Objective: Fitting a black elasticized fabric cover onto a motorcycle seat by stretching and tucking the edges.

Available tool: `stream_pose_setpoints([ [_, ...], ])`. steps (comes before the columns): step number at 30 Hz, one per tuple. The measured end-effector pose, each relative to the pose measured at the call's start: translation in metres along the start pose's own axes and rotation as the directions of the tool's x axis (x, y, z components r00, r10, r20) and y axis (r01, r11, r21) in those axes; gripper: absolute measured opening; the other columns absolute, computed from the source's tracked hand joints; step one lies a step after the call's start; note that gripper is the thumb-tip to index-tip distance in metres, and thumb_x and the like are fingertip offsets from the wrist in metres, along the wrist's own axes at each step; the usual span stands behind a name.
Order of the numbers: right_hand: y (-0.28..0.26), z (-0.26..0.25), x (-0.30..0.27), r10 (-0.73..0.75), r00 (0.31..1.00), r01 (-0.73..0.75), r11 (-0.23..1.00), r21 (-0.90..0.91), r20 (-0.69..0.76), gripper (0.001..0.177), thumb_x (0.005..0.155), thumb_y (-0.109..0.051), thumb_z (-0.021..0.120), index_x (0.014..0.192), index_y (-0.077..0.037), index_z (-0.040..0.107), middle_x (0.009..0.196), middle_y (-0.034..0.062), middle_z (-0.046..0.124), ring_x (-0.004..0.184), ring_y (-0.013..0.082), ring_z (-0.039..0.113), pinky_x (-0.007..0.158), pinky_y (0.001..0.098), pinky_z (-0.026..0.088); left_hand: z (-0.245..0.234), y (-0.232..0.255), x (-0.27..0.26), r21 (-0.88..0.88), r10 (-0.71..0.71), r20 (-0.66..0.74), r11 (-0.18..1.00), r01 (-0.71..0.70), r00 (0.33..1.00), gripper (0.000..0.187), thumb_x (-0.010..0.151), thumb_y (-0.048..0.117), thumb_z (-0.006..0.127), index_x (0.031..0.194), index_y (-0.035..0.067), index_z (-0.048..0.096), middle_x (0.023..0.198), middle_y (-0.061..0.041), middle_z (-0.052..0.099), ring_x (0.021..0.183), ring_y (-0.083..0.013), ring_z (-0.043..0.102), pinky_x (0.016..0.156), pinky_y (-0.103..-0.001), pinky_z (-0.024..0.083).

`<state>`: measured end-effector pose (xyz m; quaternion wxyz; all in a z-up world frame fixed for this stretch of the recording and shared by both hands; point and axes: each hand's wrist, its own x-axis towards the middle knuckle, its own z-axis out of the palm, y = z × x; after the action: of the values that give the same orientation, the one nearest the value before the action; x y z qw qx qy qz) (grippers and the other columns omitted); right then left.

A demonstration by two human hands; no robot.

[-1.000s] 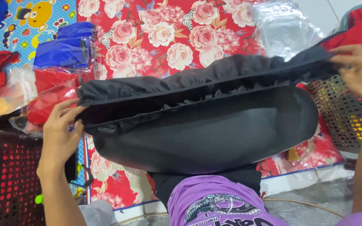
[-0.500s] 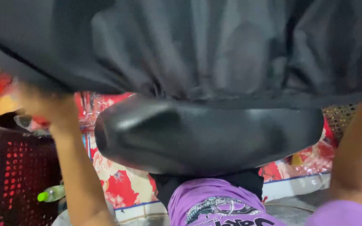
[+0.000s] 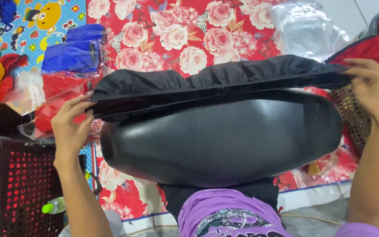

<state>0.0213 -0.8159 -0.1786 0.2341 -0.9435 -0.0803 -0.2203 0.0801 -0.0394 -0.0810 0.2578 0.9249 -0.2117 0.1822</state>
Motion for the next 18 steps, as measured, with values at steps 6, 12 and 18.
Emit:
stream_pose_setpoints([
  [6, -0.013, -0.023, -0.042, 0.078, 0.982, -0.066, 0.995, 0.072, -0.172, 0.03, 0.103, 0.023, 0.056, 0.112, 0.003, 0.075, 0.141, 0.0233, 0.071, 0.141, 0.0333, 0.061, 0.133, 0.0461, 0.045, -0.015, 0.031, -0.031, 0.029, 0.051, -0.193, 0.999, -0.046, 0.98, 0.024, 0.094, -0.022, 0.069, 0.111, -0.008, 0.077, 0.125, -0.022, 0.069, 0.11, -0.0318, 0.07, 0.101, -0.041, 0.055],
  [12, 0.015, -0.013, -0.14, 0.254, 0.94, -0.193, 0.946, 0.261, -0.225, 0.02, 0.129, 0.021, 0.06, 0.119, 0.004, 0.063, 0.135, 0.0202, 0.053, 0.135, 0.0312, 0.054, 0.128, 0.042, 0.043, 0.001, 0.045, -0.097, 0.07, 0.017, -0.346, 0.998, 0.008, 0.938, 0.02, 0.098, -0.028, 0.074, 0.107, -0.01, 0.076, 0.116, -0.024, 0.058, 0.109, -0.039, 0.062, 0.091, -0.043, 0.054],
  [18, -0.038, 0.004, -0.199, 0.39, 0.867, -0.309, 0.909, 0.279, -0.311, 0.022, 0.114, 0.023, 0.075, 0.116, 0.002, 0.071, 0.122, 0.019, 0.065, 0.126, 0.0289, 0.062, 0.123, 0.0394, 0.047, 0.058, 0.04, -0.166, -0.099, -0.224, -0.506, 0.974, 0.202, 0.833, 0.025, 0.091, -0.033, 0.069, 0.099, -0.009, 0.072, 0.11, -0.024, 0.053, 0.096, -0.0345, 0.059, 0.073, -0.035, 0.048],
])
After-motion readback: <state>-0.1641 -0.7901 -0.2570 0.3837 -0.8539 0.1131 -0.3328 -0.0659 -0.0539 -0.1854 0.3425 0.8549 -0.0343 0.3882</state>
